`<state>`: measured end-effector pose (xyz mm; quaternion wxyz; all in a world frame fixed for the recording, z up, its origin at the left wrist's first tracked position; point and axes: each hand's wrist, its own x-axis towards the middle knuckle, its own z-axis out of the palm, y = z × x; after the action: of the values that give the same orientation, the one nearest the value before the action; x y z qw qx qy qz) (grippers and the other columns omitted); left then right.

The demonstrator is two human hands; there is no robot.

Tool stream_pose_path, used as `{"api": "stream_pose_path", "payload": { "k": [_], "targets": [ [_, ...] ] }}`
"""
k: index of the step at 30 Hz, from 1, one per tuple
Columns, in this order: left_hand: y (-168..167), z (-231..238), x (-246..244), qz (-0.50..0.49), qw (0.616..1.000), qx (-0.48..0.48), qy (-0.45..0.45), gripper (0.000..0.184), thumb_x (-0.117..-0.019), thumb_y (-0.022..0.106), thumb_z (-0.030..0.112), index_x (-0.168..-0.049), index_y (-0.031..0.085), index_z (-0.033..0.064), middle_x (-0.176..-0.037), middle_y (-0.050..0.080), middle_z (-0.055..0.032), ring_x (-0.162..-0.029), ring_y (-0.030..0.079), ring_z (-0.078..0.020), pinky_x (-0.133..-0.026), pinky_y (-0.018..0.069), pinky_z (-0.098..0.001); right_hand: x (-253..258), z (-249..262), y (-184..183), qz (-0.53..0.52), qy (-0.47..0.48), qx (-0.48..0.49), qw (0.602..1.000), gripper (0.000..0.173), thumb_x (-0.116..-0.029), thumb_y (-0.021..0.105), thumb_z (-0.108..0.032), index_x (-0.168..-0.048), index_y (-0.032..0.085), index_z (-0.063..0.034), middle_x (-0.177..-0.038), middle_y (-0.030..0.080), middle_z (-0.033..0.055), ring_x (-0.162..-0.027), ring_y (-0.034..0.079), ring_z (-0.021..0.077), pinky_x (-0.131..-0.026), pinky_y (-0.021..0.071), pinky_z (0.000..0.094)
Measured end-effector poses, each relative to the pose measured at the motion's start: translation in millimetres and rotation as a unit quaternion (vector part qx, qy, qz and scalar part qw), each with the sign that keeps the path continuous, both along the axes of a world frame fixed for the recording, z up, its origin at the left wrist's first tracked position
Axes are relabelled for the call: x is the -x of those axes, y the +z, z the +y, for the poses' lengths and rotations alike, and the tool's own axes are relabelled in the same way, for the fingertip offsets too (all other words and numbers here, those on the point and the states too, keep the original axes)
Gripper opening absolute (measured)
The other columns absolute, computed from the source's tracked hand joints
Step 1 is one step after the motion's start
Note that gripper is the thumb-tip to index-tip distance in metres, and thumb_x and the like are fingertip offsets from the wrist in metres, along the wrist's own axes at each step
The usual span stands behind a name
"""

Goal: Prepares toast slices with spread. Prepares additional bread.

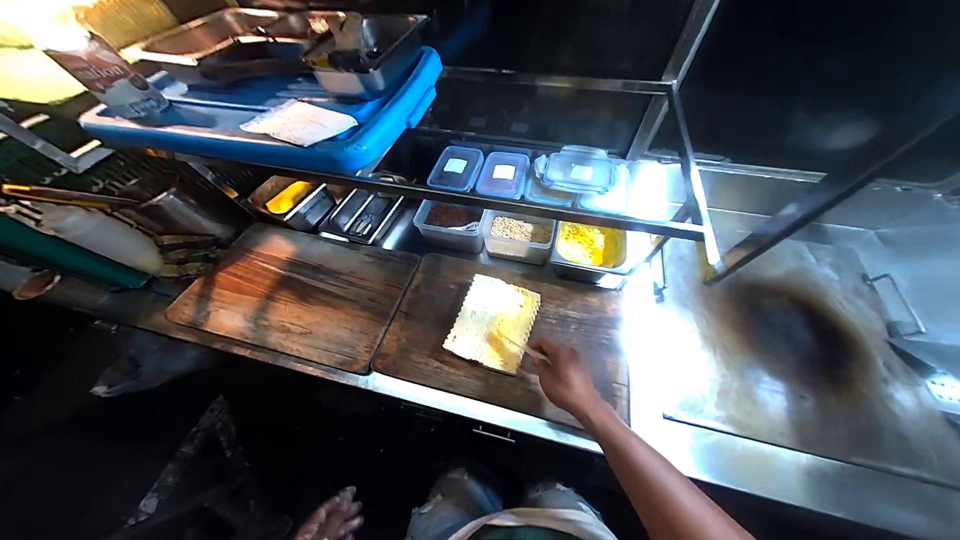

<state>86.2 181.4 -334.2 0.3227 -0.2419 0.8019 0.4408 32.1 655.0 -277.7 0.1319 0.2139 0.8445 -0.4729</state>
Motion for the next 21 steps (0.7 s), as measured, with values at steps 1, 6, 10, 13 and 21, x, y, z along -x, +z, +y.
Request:
{"api": "stream_pose_path", "payload": {
  "k": [1,6,10,13,21],
  "targets": [
    [-1,4,3,0.007,0.999,-0.011,0.038,0.051,-0.1088,0.046,0.038,-0.147,0.048,0.0038,-0.133,0.064,-0.0195,-0.113,0.068,-0.0295,-0.095,0.0570,-0.0476,3,-2,-5,0.008,-0.062,0.127,0.990,0.029,-0.1051,0.055,-0.014,-0.133,0.062,-0.0081,-0.102,0.072,0.0079,-0.073,0.066,0.0160,-0.068,0.0579,0.0353],
    [-19,-14,16,-0.082,0.987,0.073,-0.121,0.049,-0.1029,0.056,0.047,-0.140,0.061,0.0147,-0.130,0.068,-0.0105,-0.115,0.069,-0.0265,-0.099,0.0556,-0.0501,-22,-19,4,-0.044,-0.331,0.346,0.877,0.033,-0.1052,0.047,-0.011,-0.136,0.057,-0.0068,-0.081,0.067,0.0089,-0.044,0.041,0.0080,-0.039,0.0339,0.0237],
    [-20,-8,16,-0.051,0.998,0.011,0.030,0.048,-0.1070,0.051,0.039,-0.142,0.054,0.0069,-0.128,0.066,-0.0162,-0.108,0.070,-0.0269,-0.089,0.0582,-0.0455,-17,-17,-1,0.021,-0.119,-0.070,0.990,0.048,-0.1058,0.049,-0.020,-0.154,0.049,-0.0210,-0.115,0.070,0.0122,-0.086,0.070,0.0266,-0.078,0.0589,0.0485],
    [-31,-26,19,-0.120,0.985,0.076,-0.093,0.047,-0.1035,0.056,0.045,-0.138,0.061,0.0129,-0.126,0.069,-0.0116,-0.109,0.070,-0.0259,-0.093,0.0572,-0.0484,3,-30,-20,-0.028,0.033,-0.270,0.962,0.059,-0.1028,0.049,-0.020,-0.161,0.036,-0.0238,-0.126,0.062,0.0203,-0.078,0.070,0.0357,-0.068,0.0593,0.0555],
    [-13,-6,63,-0.003,0.999,0.018,0.048,0.040,-0.1081,0.051,0.036,-0.138,0.059,0.0107,-0.122,0.069,-0.0129,-0.102,0.071,-0.0254,-0.084,0.0590,-0.0442,-41,-52,-12,0.029,0.052,-0.232,0.971,0.047,-0.1049,0.044,-0.018,-0.151,0.054,-0.0195,-0.114,0.068,0.0150,-0.079,0.071,0.0299,-0.069,0.0599,0.0494]
  ]
}}
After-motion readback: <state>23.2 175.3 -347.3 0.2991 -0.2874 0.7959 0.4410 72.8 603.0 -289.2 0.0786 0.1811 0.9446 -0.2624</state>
